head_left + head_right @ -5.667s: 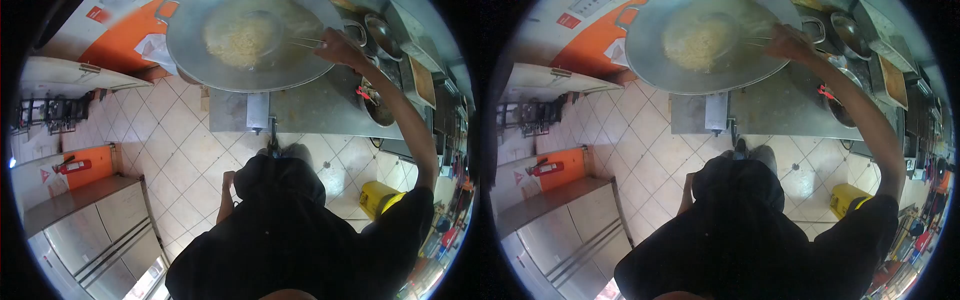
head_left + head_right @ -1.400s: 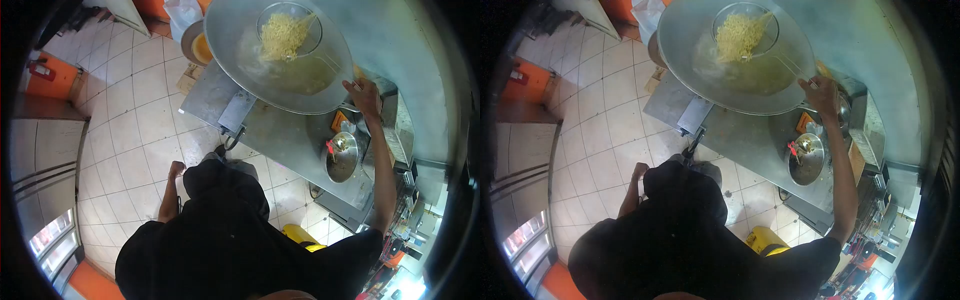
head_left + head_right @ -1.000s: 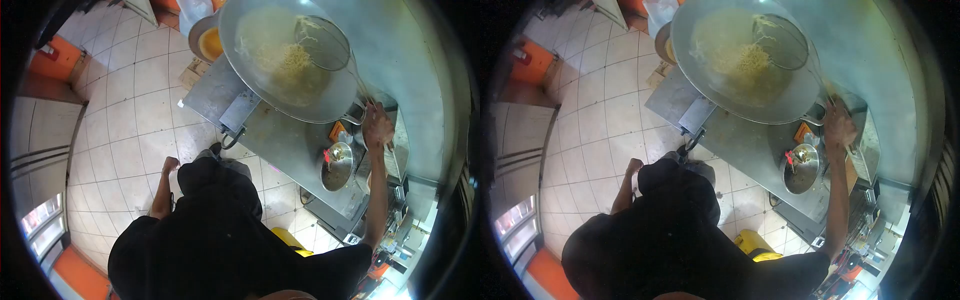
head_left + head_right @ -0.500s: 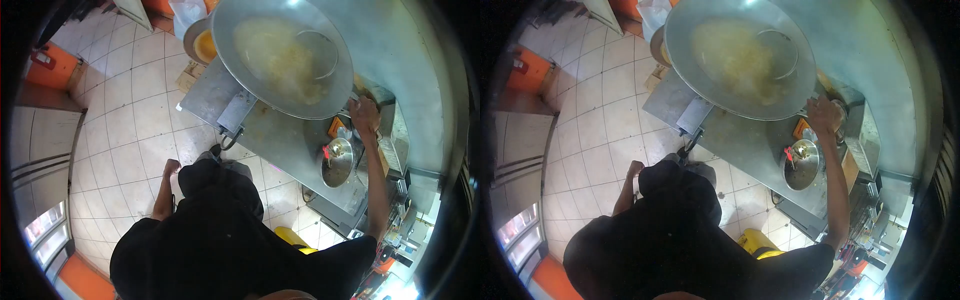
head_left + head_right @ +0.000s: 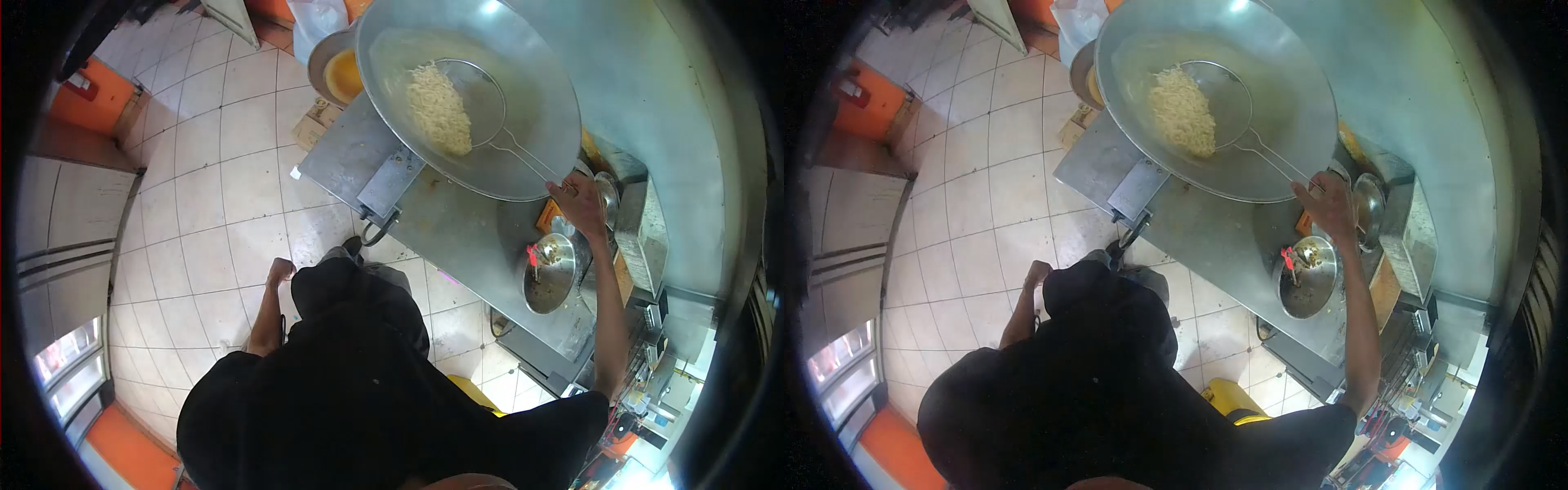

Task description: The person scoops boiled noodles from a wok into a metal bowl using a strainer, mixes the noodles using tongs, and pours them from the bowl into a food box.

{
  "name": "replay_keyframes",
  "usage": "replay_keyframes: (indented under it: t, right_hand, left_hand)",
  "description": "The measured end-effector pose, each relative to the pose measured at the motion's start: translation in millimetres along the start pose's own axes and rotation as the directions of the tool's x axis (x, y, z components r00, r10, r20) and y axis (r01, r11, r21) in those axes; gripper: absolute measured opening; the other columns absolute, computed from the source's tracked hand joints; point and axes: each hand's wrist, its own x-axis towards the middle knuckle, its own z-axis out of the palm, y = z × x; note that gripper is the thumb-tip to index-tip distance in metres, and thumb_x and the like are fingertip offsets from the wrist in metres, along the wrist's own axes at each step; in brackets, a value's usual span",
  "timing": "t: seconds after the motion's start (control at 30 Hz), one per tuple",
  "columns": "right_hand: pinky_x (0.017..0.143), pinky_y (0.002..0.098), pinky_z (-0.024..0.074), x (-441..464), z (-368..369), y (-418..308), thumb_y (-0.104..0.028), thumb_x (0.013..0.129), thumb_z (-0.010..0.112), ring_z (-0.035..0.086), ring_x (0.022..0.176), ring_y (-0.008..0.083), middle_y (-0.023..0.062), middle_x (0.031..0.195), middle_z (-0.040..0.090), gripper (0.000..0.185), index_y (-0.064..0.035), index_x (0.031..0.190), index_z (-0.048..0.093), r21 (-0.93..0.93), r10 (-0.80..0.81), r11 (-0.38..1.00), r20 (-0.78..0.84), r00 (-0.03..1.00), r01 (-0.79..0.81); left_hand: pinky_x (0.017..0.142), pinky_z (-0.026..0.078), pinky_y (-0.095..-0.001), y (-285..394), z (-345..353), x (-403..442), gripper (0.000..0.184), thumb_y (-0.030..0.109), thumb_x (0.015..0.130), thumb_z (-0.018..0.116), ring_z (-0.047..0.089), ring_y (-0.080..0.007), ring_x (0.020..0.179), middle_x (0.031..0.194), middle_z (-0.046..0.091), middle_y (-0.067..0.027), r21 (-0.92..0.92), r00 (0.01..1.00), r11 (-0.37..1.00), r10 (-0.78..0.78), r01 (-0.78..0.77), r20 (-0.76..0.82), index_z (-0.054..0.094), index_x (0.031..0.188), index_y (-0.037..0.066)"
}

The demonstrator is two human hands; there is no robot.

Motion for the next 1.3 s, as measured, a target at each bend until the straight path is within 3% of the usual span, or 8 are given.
replay_keyframes:
  t: [0.13,0.3,0.4,0.6,0.8,0.9,1.0,1.3]
  right_hand:
    - [0.059,0.0342,0.0421,3,-17,-23,-0.041,0.074,0.075,0.05,0.058,0.0176,0.0078,0.059,0.053,0.044,-0.0016,0.064,0.057,0.123,0.207,0.962,0.243,0.948,-0.242]
    - [0.053,0.0299,0.0384,-1,-16,-17,-0.042,0.076,0.074,0.045,0.054,0.0115,0.004,0.055,0.051,0.046,-0.0013,0.061,0.056,0.159,0.142,0.971,0.217,0.966,-0.179]
    - [0.05,0.0272,0.0361,-4,-28,-29,-0.04,0.076,0.074,0.043,0.051,0.0076,0.0011,0.051,0.05,0.044,-0.0022,0.061,0.058,0.181,0.209,0.948,0.271,0.94,-0.263]
    - [0.048,0.0245,0.0319,-15,-32,-18,-0.036,0.079,0.073,0.04,0.052,0.0038,-0.0016,0.05,0.047,0.04,-0.005,0.062,0.055,0.242,0.21,0.935,0.215,0.954,-0.26]
    - [0.044,0.0331,0.0438,-26,-38,-51,-0.043,0.077,0.072,0.059,0.05,0.019,0.0055,0.059,0.061,0.036,-0.0105,0.067,0.06,-0.438,-0.005,0.888,-0.309,0.951,-0.138]
    - [0.041,0.0341,0.0439,-27,-38,-47,-0.044,0.08,0.068,0.061,0.05,0.0196,0.0023,0.059,0.061,0.031,-0.0157,0.069,0.059,-0.588,-0.259,0.809,-0.362,0.896,-0.004]
    - [0.04,0.0331,0.0428,-26,-45,-46,-0.043,0.082,0.065,0.061,0.049,0.0204,0.0015,0.06,0.061,0.028,-0.0188,0.069,0.059,-0.706,-0.201,0.685,-0.421,0.885,-0.18]
    - [0.055,0.0424,0.05,-20,-49,-62,-0.048,0.079,0.067,0.067,0.066,0.032,0.0112,0.069,0.066,0.033,-0.0147,0.082,0.065,-0.161,0.225,0.944,-0.322,0.92,-0.287]
  left_hand:
    - [0.043,0.051,-0.0332,-2,0,0,0.023,0.002,0.076,0.05,0.059,-0.0178,0.049,0.06,0.061,-0.007,-0.146,0.995,0.988,-0.063,0.052,-0.073,0.072,0.075,0.008]
    - [0.042,0.05,-0.0323,2,-8,1,0.024,0.002,0.076,0.048,0.057,-0.0178,0.047,0.058,0.059,-0.0063,0.253,0.987,0.954,0.162,-0.161,0.017,0.071,0.074,0.008]
    - [0.041,0.048,-0.0319,11,-9,-6,0.024,0.002,0.078,0.048,0.054,-0.0171,0.043,0.055,0.057,-0.0058,-0.168,0.994,0.98,-0.108,0.104,-0.011,0.071,0.074,0.006]
    - [0.04,0.046,-0.0316,0,-1,-3,0.024,0.001,0.079,0.048,0.051,-0.0159,0.043,0.053,0.054,-0.0053,-0.252,0.989,0.958,-0.149,0.139,-0.022,0.071,0.075,0.004]
    - [0.04,0.044,-0.0302,3,-2,3,0.023,0.001,0.077,0.048,0.05,-0.0152,0.044,0.055,0.054,-0.0049,-0.292,0.983,0.941,-0.183,0.173,-0.006,0.07,0.073,0.004]
    - [0.04,0.044,-0.0305,0,-1,4,0.022,0.0,0.076,0.048,0.051,-0.0155,0.044,0.056,0.055,-0.0048,-0.309,0.992,0.945,-0.123,0.106,-0.036,0.069,0.072,0.004]
    - [0.04,0.044,-0.0308,9,-11,0,0.021,0.001,0.075,0.049,0.05,-0.0151,0.044,0.056,0.054,-0.0045,-0.318,0.987,0.94,-0.149,0.124,-0.054,0.069,0.071,0.004]
    - [0.039,0.041,-0.0308,3,-10,-6,0.019,0.001,0.075,0.05,0.048,-0.0152,0.043,0.052,0.051,-0.0047,-0.341,0.986,0.926,-0.169,0.16,0.003,0.066,0.066,0.003]
